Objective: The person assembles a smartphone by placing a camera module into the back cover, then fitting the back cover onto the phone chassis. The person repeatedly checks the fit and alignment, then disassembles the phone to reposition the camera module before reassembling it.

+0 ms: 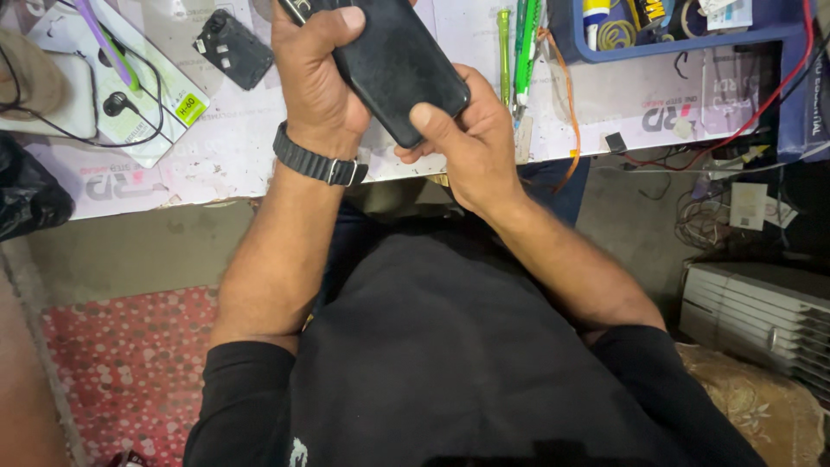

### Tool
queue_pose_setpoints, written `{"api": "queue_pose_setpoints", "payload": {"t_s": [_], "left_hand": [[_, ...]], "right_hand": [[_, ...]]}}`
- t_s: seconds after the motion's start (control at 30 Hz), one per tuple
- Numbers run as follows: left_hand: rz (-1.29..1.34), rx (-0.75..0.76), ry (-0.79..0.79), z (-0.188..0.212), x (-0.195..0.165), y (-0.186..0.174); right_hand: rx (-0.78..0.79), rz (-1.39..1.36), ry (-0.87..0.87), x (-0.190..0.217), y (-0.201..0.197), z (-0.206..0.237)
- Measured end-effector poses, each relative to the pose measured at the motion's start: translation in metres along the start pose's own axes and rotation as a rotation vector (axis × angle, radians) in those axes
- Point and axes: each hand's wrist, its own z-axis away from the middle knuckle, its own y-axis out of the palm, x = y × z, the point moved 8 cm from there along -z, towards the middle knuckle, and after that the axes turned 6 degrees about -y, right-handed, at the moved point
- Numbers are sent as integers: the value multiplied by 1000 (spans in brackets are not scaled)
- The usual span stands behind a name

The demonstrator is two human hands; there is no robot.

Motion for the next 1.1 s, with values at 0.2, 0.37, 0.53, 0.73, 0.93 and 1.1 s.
{"api": "queue_pose_setpoints", "payload": {"t_s": [0.2,0.37,0.53,0.73,0.93,1.1], "left_hand": [[33,60,-18,1,-3,8],[60,65,-93,3,0,9],[30,78,-66,3,-1,12],[-46,65,-65,1,-1,21],[5,133,-79,2,1,29],[18,170,-61,0,2,30]], "right_hand": [[82,192,-47,11,0,2],[103,449,-124,26,4,8],[77,455,-106,29,-1,9],[64,333,-11,21,-16,-1],[41,423,-128,31,-9,-5],[95,1206,-609,69,21,-1]]}}
